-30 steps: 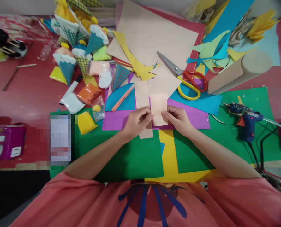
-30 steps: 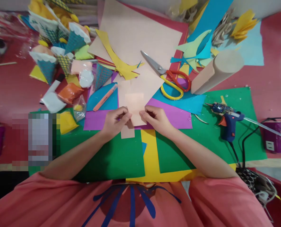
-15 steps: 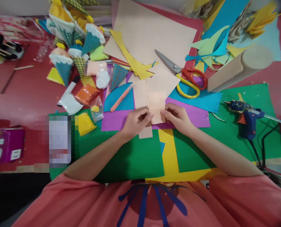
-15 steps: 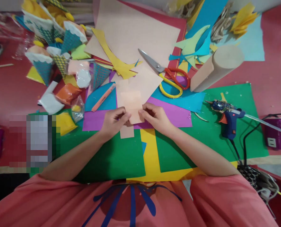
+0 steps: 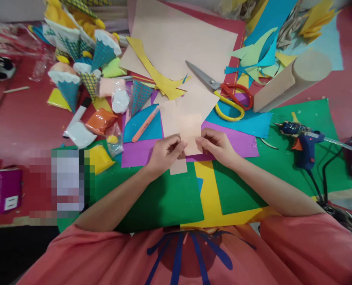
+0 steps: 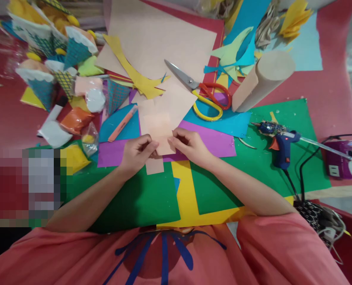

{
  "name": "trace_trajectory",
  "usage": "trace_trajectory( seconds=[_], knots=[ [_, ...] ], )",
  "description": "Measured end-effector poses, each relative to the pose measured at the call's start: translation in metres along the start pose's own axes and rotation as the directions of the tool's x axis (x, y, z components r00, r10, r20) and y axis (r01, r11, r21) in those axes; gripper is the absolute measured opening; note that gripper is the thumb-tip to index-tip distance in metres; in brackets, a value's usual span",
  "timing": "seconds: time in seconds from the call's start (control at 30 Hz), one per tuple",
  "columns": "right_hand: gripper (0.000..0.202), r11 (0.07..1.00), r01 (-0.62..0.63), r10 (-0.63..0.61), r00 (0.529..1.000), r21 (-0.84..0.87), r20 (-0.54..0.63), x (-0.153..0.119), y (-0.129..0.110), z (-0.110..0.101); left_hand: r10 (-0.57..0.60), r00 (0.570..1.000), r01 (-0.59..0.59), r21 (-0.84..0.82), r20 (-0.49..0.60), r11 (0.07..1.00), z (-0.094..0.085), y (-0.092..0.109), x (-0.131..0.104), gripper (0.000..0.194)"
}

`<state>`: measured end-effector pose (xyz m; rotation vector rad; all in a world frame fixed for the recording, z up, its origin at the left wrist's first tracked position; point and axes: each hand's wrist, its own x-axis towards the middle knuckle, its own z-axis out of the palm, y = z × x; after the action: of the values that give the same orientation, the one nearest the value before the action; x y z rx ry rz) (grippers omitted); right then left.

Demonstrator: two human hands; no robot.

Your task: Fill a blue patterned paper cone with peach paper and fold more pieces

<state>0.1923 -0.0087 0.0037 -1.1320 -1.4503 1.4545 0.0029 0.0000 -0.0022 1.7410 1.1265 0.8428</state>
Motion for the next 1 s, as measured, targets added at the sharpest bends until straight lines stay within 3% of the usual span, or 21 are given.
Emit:
trace_trajectory(
  seconds=[0.5, 1.0],
  knots=[
    [0.033, 1.000, 0.011, -0.011, 1.000, -0.012, 0.001, -0.0001, 0.0027, -0.0007, 0.016, 1.000, -0.016, 0.000, -0.011, 1.000, 0.0002, 0.0004, 0.0016, 0.056],
    [0.033, 0.999, 0.006, -0.007, 1.000, -0.044, -0.031, -0.0009, 0.0002, -0.0012, 0.023, 1.000, -0.023, -0.043, 0.011, 0.999, 0.0008, 0.0009, 0.0014, 0.043]
  ],
)
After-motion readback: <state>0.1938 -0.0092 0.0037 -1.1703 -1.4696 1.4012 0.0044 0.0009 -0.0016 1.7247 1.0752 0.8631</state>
